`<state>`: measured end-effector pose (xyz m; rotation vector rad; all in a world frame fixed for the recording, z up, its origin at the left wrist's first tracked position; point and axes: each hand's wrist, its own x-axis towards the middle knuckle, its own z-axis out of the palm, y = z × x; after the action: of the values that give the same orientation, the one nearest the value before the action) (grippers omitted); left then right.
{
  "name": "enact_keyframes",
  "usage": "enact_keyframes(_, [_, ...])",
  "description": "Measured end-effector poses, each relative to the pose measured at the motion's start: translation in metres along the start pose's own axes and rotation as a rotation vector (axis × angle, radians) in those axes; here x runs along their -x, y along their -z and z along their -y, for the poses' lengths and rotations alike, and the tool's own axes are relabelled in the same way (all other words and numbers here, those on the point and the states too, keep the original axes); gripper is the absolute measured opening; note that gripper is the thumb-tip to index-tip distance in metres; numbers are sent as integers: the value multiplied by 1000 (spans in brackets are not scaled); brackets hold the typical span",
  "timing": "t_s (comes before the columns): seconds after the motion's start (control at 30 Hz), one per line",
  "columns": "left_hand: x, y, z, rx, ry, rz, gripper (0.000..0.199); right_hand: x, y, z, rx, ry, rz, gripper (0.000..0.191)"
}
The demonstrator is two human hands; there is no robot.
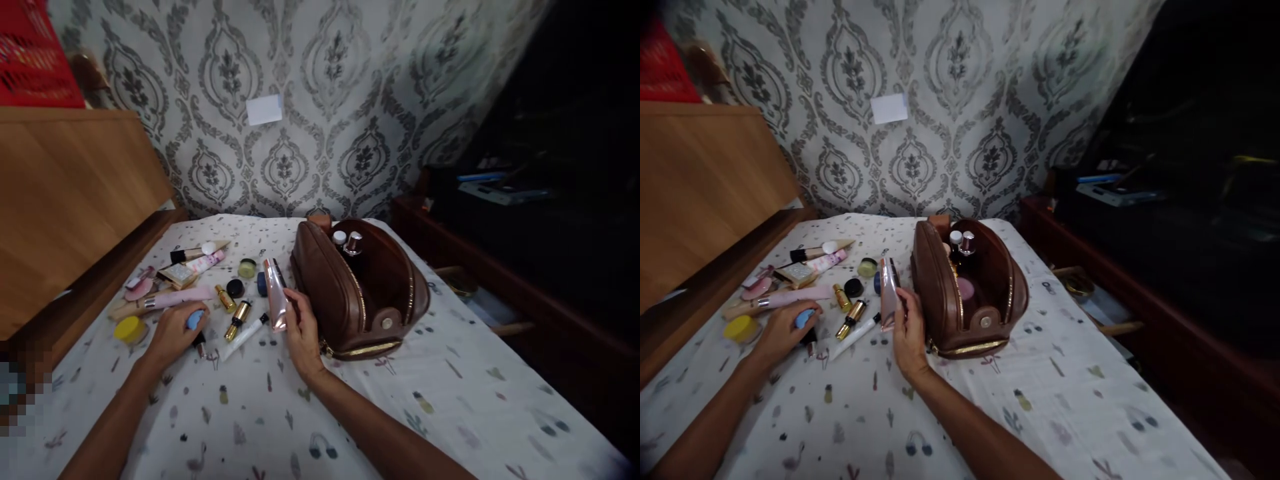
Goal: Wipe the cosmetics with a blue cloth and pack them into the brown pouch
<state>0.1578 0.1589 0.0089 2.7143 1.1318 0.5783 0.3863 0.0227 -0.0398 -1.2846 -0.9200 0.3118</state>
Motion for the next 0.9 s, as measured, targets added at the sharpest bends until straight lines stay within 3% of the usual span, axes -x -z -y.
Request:
enact_keyframes(0.2, [3,1,-4,-69,-8,27,33,1,-1,-5,54,83,-29,33])
enact_keyframes(0.37, [5,-8,-7,-57,-2,-70,30,3,-2,-10,92,80,-25,38])
enact_keyframes(0.5, [-9,-10,-24,13,-63,-119,30,5,-2,-14,120,58,-16,43])
enact_keyframes(0.63, [-42,-15,-54,-17,-151,-27,45,5,-2,-16,147,56,-5,44])
enact_keyframes(0.77, [-79,-29,-80,-38,-252,158,72,5,-1,-14,158,91,5,44])
enact_keyframes(0.9, [-99,-41,-91,-68,-289,289,73,5,-1,-15,161,94,9,44])
